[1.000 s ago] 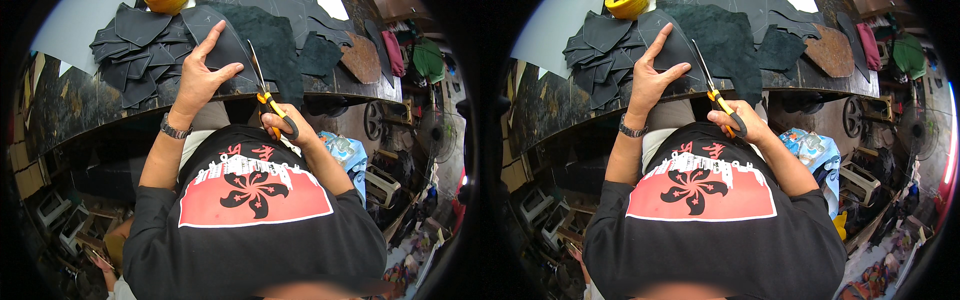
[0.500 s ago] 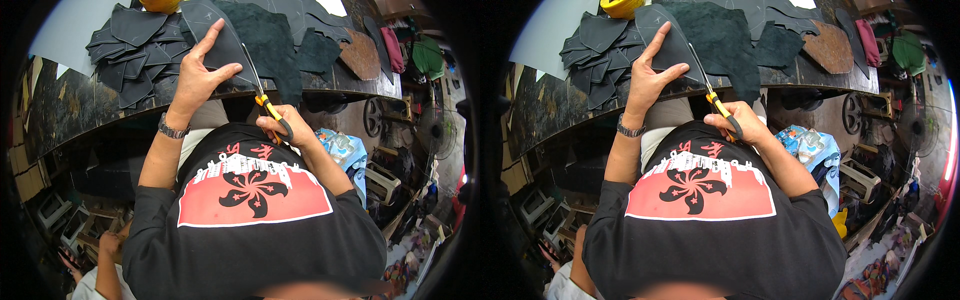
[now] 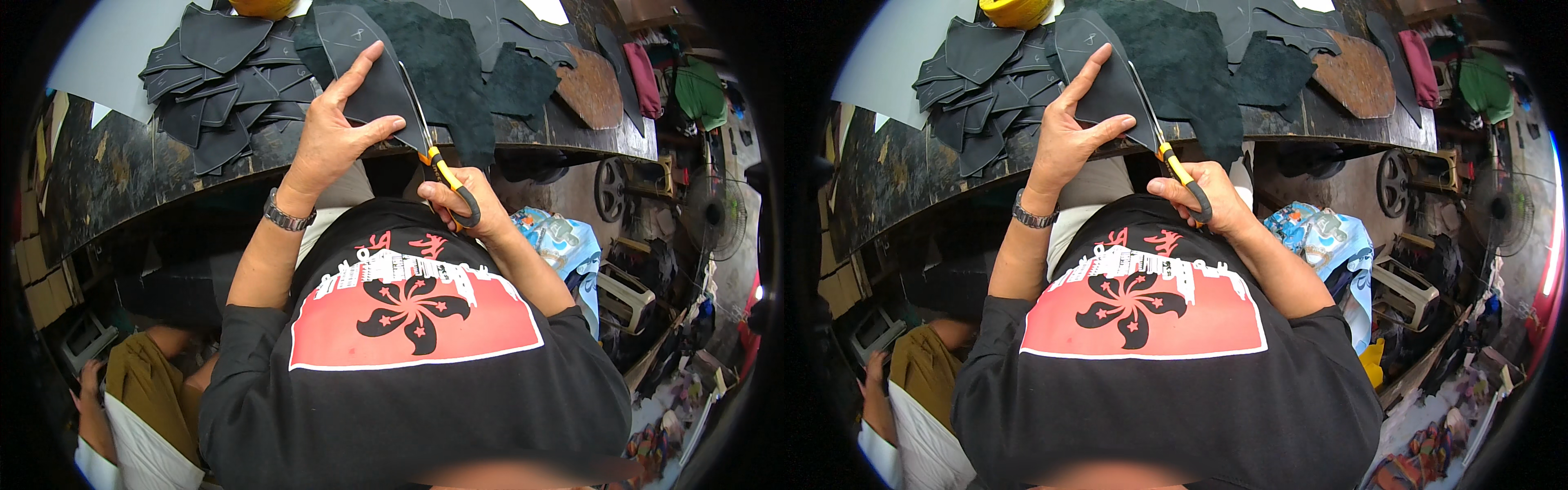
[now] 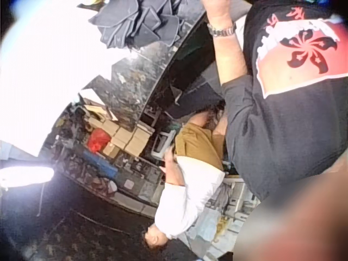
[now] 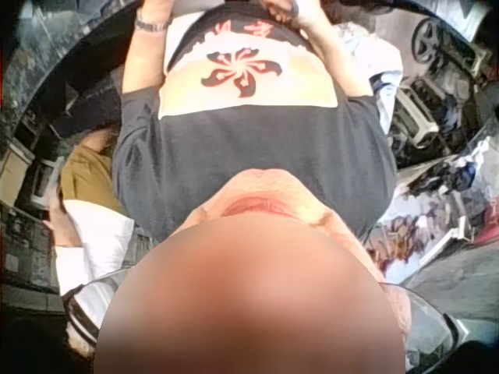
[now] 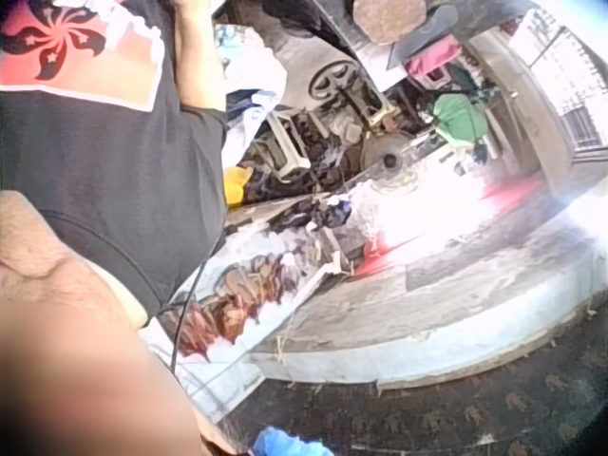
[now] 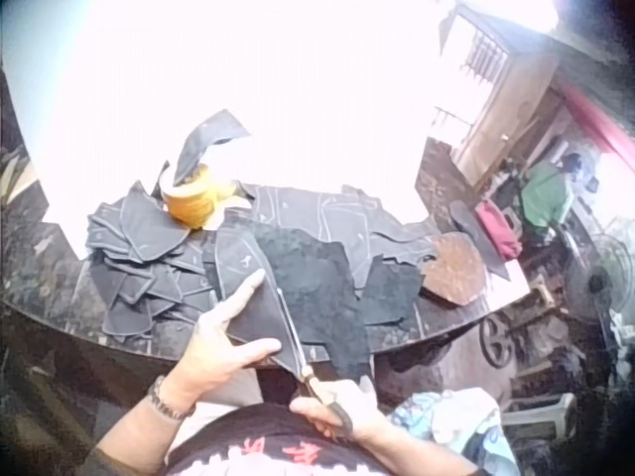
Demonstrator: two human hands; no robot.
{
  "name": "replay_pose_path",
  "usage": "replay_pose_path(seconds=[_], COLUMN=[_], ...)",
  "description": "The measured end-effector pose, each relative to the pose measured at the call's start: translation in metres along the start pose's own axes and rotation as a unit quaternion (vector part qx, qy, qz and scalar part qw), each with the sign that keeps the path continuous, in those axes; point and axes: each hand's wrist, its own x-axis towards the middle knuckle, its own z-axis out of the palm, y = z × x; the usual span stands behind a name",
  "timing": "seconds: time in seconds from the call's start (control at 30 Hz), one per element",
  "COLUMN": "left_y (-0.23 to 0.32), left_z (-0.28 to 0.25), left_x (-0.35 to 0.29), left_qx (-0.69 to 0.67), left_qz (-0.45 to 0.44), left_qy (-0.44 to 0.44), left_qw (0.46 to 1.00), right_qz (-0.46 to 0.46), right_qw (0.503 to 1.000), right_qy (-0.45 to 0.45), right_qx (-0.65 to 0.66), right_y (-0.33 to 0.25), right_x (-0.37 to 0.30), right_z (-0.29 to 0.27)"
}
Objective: The person uses shears to cut multiple pieces of black fabric along marked outlines on a worktable. Cut pieces are stacked to the left as each piece is completed.
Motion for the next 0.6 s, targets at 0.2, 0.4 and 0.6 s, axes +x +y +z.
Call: replay_pose_path(seconds=[0.2,0.4,0.6], left_y=[-0.008,-0.003,0.004], left_z=[-0.012,-0.007,-0.004], left_x=[0.013,0.012,0.004], left_qx=[-0.12,-0.04,-0.047], left_qz=[-0.037,0.037,0.028], left_qy=[0.05,0.038,0.034], left_qw=[0.991,0.998,0.998], right_qz=[-0.001,-0.025,-0.051], right_qw=[1.0,0.998,0.995], right_qy=[-0.009,-0.043,-0.028], right_qx=[0.013,0.046,0.078], right_y=[0.003,-0.004,0.0], right_x=[-0.001,0.006,0.009], right_z=[0.002,-0.002,0.003])
